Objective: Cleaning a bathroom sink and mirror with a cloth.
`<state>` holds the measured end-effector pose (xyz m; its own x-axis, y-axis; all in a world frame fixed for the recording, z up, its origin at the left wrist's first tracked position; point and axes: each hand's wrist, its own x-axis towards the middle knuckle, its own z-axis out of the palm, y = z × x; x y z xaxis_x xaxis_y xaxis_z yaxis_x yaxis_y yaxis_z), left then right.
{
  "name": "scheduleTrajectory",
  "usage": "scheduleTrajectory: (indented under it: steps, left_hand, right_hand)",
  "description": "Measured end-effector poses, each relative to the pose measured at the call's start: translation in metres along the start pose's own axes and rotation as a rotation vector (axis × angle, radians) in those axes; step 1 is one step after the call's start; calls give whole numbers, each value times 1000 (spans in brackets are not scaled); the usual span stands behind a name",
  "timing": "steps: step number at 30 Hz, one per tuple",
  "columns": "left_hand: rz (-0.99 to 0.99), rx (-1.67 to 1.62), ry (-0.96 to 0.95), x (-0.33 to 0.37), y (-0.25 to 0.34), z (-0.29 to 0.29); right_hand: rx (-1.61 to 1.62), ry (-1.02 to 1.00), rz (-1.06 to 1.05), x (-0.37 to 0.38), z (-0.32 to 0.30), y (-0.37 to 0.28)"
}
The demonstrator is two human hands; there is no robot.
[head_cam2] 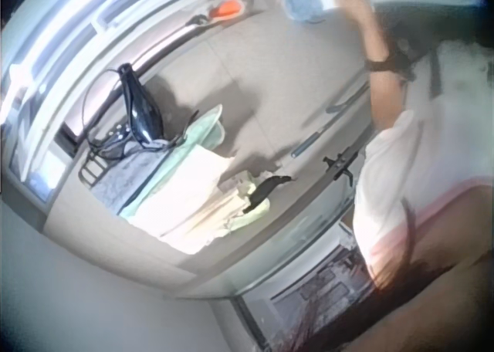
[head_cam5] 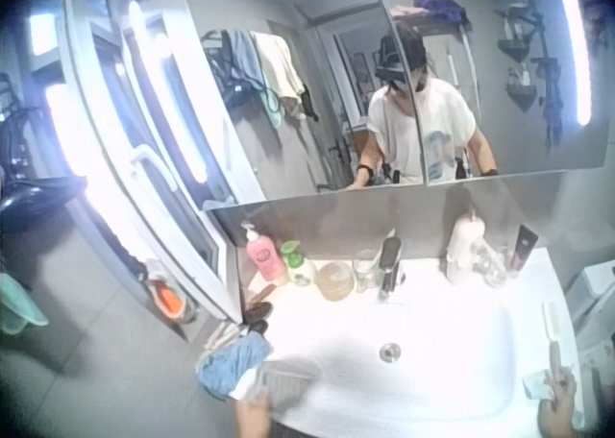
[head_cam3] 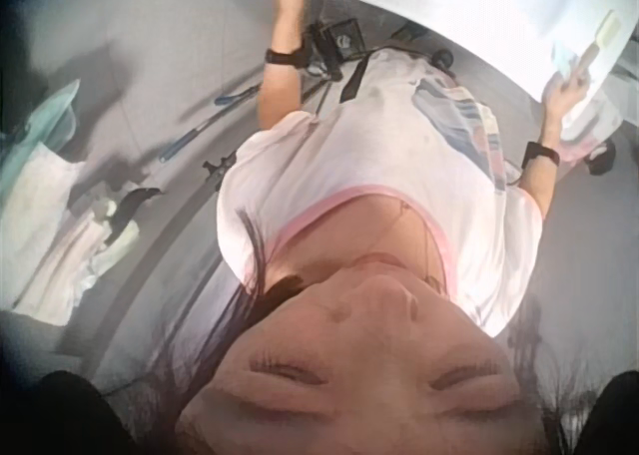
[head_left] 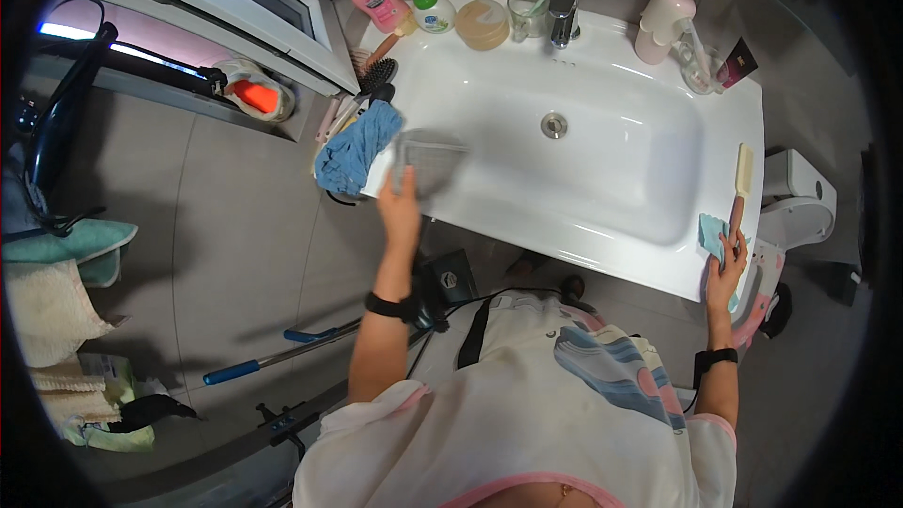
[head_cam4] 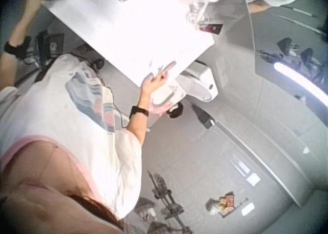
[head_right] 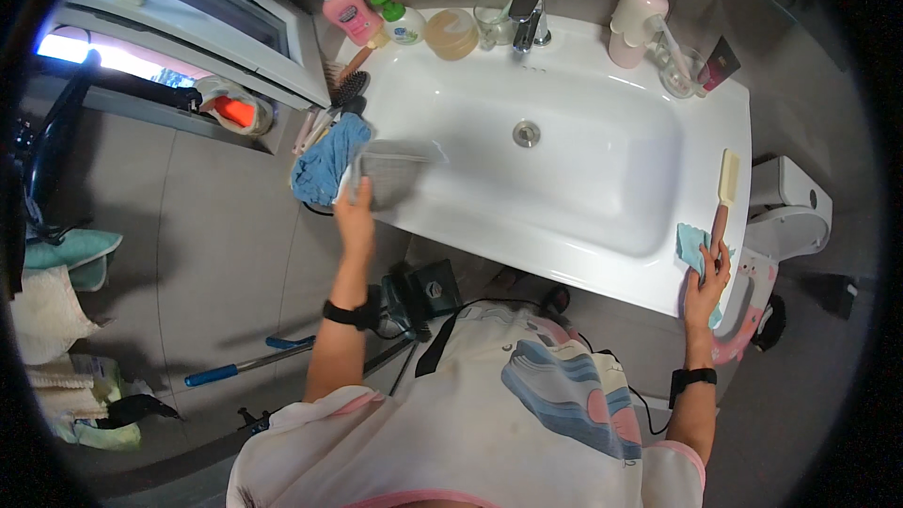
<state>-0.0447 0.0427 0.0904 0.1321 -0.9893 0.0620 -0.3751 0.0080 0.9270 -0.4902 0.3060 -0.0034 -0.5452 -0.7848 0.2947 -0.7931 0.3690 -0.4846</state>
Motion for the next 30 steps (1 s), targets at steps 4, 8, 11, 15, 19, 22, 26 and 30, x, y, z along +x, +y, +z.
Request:
scheduleTrajectory:
  steps: [4, 8, 11, 15, 19, 22, 26, 30]
  left_hand:
    - [421, 703, 25, 39, -84, -53]
    - [311, 1077, -56, 10, -121, -14]
    - [469, 664, -244, -36, -95, 47]
    - [380, 218, -746, -114, -34, 132]
    - [-59, -147, -1026, -96, -11, 131]
    - [-183, -244, -765, -53, -49, 67]
    - [-212, 39, -403, -18, 9, 18]
    - [151, 358, -444, -35, -38, 32]
  right_hand:
    - [9, -1, -21, 5, 3, -2]
    - [-3, 4, -20, 3, 5, 0]
    - [-4, -4, -20, 2, 5, 5]
    - [33, -2, 32, 4, 4, 6]
    - [-21, 0, -24, 0, -1, 8]
    - [1, -45, -88, 9, -6, -15]
    - [-226, -136, 4, 8, -16, -37]
    - [-313, -182, 59, 2, -23, -47]
